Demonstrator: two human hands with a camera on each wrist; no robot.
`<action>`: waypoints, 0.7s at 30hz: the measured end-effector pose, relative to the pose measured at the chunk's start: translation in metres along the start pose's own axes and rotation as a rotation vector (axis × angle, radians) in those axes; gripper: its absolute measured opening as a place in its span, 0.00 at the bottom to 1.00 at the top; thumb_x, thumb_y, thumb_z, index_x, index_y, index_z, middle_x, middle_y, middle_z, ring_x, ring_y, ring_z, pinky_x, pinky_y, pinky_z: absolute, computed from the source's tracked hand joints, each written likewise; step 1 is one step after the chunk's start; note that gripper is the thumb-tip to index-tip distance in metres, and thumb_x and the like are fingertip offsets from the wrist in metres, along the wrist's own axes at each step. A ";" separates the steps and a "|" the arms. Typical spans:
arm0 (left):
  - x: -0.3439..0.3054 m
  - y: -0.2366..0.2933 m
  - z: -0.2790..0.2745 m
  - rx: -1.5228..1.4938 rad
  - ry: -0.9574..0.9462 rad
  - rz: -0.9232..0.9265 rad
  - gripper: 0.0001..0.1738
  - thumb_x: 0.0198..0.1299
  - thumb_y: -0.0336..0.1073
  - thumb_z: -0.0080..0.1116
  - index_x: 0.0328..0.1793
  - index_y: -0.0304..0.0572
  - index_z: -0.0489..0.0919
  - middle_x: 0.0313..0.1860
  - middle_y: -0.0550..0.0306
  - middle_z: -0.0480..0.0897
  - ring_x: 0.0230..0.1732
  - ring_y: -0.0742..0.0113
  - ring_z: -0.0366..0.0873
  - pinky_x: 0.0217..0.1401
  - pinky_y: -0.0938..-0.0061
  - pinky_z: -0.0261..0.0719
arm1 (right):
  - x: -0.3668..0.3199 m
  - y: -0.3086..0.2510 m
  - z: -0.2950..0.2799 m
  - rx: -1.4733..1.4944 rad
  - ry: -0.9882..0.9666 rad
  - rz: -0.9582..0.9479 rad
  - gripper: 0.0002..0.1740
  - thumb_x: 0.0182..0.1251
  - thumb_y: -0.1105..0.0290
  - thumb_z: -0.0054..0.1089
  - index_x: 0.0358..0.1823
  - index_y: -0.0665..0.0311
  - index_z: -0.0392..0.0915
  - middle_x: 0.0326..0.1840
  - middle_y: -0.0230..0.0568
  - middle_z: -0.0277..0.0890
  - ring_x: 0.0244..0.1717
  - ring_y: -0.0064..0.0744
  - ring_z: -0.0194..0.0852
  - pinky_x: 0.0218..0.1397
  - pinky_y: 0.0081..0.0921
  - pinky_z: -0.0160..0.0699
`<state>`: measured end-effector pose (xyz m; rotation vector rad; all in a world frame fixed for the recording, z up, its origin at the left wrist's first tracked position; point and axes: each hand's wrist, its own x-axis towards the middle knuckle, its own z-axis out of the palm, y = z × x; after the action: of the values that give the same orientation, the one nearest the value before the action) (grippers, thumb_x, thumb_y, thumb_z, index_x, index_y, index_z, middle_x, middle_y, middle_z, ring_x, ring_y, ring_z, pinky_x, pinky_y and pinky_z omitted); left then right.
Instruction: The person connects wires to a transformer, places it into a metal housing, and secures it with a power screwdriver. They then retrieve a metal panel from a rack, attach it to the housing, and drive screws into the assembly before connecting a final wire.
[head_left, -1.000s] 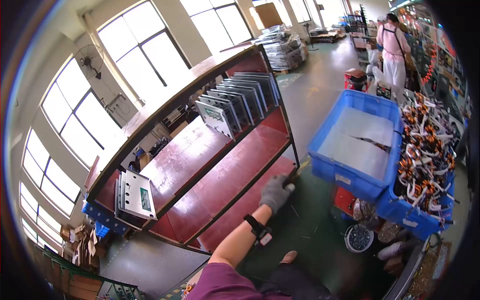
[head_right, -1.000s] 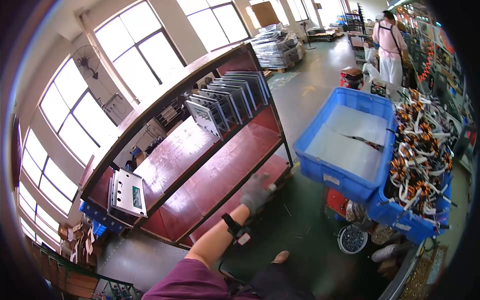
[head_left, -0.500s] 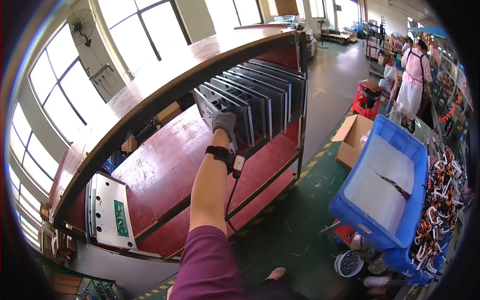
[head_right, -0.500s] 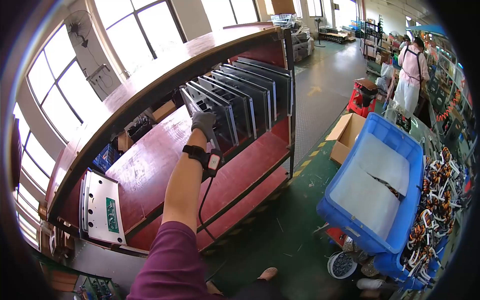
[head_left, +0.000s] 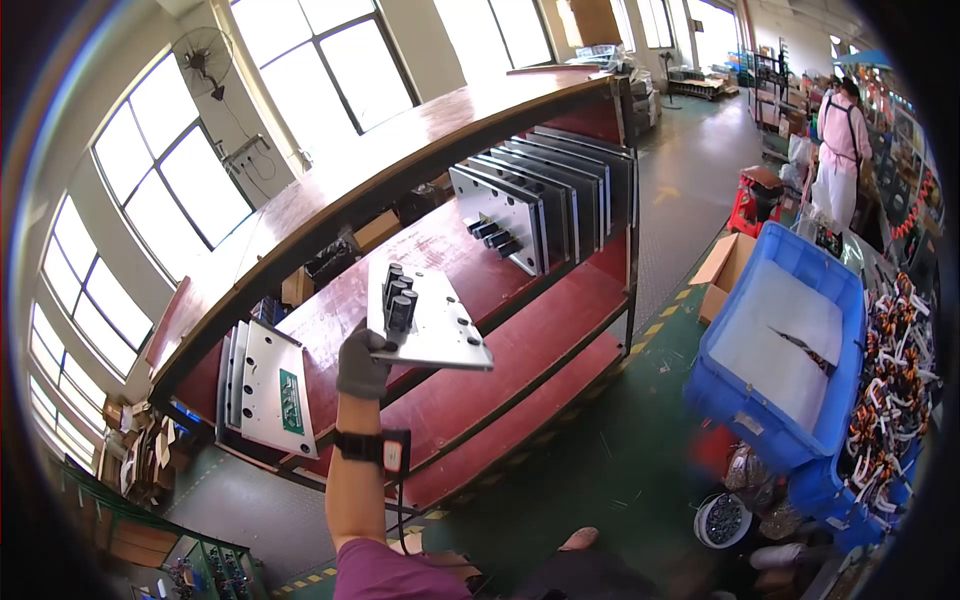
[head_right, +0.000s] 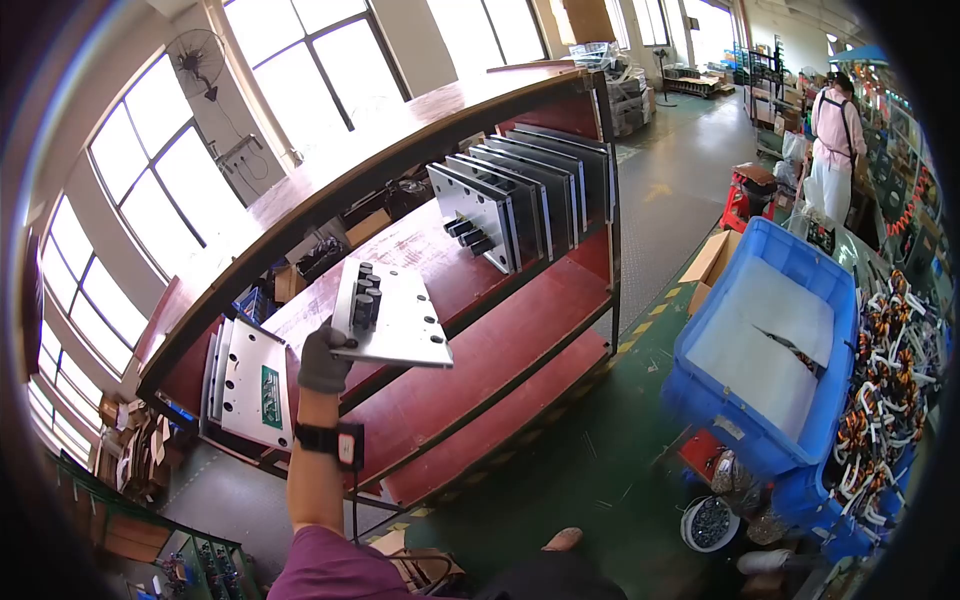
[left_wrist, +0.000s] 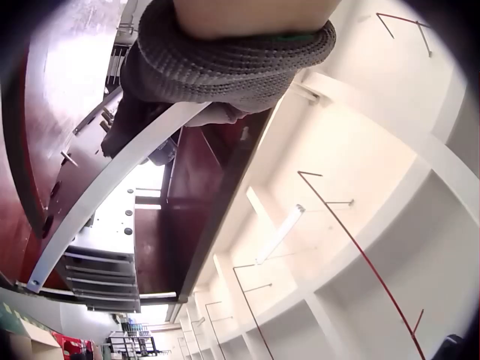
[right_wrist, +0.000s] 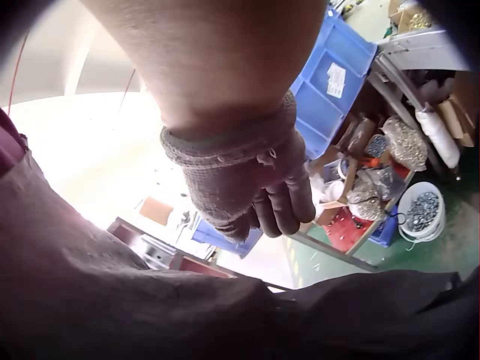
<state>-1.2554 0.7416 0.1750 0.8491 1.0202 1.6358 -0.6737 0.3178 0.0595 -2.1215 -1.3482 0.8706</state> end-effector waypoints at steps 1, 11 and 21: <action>-0.060 0.018 0.023 0.026 -0.012 -0.044 0.20 0.44 0.29 0.42 0.44 0.28 0.74 0.33 0.48 0.79 0.33 0.62 0.78 0.41 0.71 0.81 | 0.002 -0.004 -0.001 -0.003 0.008 -0.051 0.19 0.64 0.63 0.56 0.53 0.65 0.74 0.48 0.51 0.78 0.51 0.45 0.76 0.53 0.35 0.73; -0.377 0.014 0.172 0.028 -0.598 -0.333 0.49 0.35 0.36 0.50 0.71 0.22 0.58 0.55 0.46 0.76 0.47 0.67 0.77 0.51 0.80 0.73 | -0.019 -0.075 -0.002 0.762 0.029 -0.201 0.30 0.71 0.49 0.49 0.59 0.69 0.68 0.49 0.42 0.74 0.48 0.25 0.73 0.48 0.24 0.74; -0.547 -0.058 0.333 0.254 -1.849 0.630 0.45 0.38 0.19 0.48 0.72 0.33 0.61 0.61 0.39 0.74 0.57 0.48 0.77 0.52 0.73 0.77 | -0.197 -0.014 -0.154 1.492 0.762 -0.405 0.38 0.69 0.35 0.37 0.62 0.62 0.66 0.51 0.38 0.72 0.51 0.27 0.73 0.53 0.31 0.75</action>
<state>-0.7929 0.2982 0.2247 2.2587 -0.4461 0.4738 -0.6324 0.1347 0.2254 -0.7619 -0.3527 0.4741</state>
